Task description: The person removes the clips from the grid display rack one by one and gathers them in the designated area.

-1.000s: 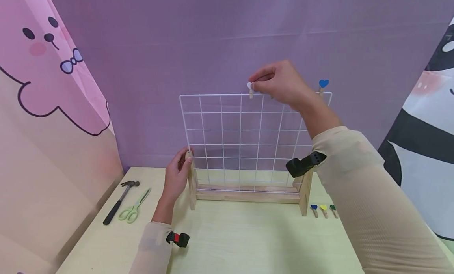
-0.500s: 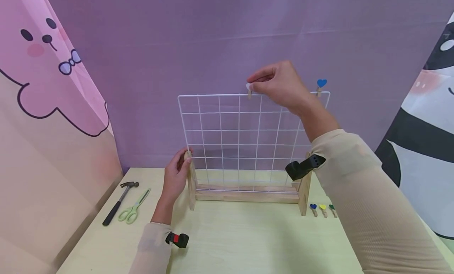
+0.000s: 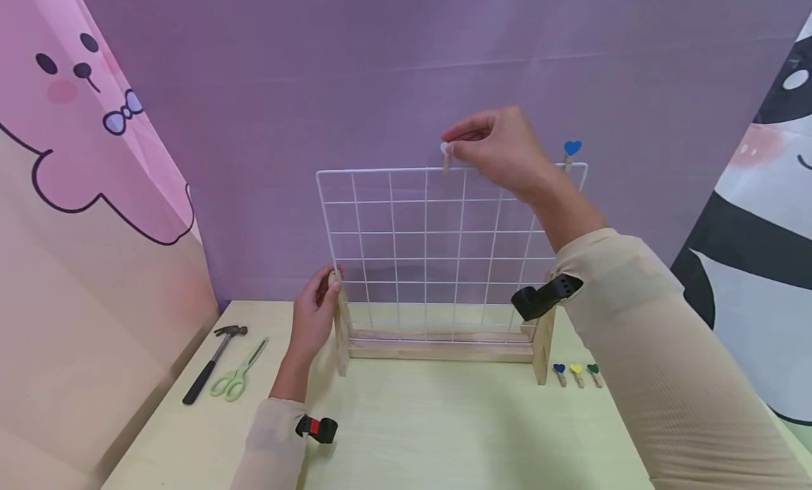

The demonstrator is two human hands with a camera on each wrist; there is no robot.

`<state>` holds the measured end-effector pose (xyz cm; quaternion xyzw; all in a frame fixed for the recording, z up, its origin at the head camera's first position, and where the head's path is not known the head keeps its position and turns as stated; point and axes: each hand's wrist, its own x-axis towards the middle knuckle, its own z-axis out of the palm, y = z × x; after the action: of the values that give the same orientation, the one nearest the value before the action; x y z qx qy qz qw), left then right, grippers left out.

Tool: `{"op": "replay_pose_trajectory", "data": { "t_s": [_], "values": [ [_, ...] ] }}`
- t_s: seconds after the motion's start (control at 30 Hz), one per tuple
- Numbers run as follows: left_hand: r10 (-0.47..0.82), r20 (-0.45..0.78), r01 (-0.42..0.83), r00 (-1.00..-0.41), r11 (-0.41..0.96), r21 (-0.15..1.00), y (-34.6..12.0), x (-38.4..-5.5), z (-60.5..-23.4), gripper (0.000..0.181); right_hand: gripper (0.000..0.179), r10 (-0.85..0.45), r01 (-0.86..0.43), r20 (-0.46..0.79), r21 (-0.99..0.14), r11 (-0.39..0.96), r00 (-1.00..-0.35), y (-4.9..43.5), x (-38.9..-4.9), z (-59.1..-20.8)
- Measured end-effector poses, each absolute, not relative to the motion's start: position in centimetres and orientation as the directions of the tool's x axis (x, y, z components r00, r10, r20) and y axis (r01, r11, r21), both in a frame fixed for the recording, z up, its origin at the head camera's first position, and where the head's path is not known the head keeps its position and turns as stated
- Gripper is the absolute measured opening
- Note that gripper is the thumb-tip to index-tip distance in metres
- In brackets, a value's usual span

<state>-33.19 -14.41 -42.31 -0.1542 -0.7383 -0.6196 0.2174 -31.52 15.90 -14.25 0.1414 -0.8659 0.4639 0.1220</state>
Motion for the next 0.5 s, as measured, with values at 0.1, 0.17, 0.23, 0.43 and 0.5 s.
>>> {"op": "replay_pose_trajectory", "data": {
  "t_s": [0.1, 0.17, 0.23, 0.43, 0.5],
  "values": [
    [-0.033, 0.519, 0.505, -0.854, 0.181, 0.844, -14.4, -33.3, -42.3, 0.037, 0.029, -0.132, -0.372, 0.358, -0.769, 0.52, -0.925, 16.2, -31.4, -13.9],
    [-0.03, 0.521, 0.508, -0.853, 0.182, 0.842, -14.4, -33.3, -42.3, 0.036, 0.029, -0.142, -0.39, 0.372, -0.767, 0.509, -0.917, 16.5, -31.2, -13.7],
    [-0.029, 0.519, 0.506, -0.854, 0.184, 0.843, -14.4, -33.3, -42.3, 0.037, 0.03, -0.158, -0.412, 0.387, -0.766, 0.493, -0.908, 16.8, -30.9, -13.5],
    [-0.034, 0.522, 0.509, -0.852, 0.182, 0.841, -14.5, -33.3, -42.3, 0.038, 0.031, -0.164, -0.457, 0.432, -0.766, 0.452, -0.887, 17.6, -30.2, -12.9],
    [-0.037, 0.52, 0.505, -0.853, 0.189, 0.842, -14.5, -33.2, -42.2, 0.038, 0.031, -0.167, -0.476, 0.451, -0.766, 0.432, -0.877, 17.9, -30.1, -12.7]
  ]
}}
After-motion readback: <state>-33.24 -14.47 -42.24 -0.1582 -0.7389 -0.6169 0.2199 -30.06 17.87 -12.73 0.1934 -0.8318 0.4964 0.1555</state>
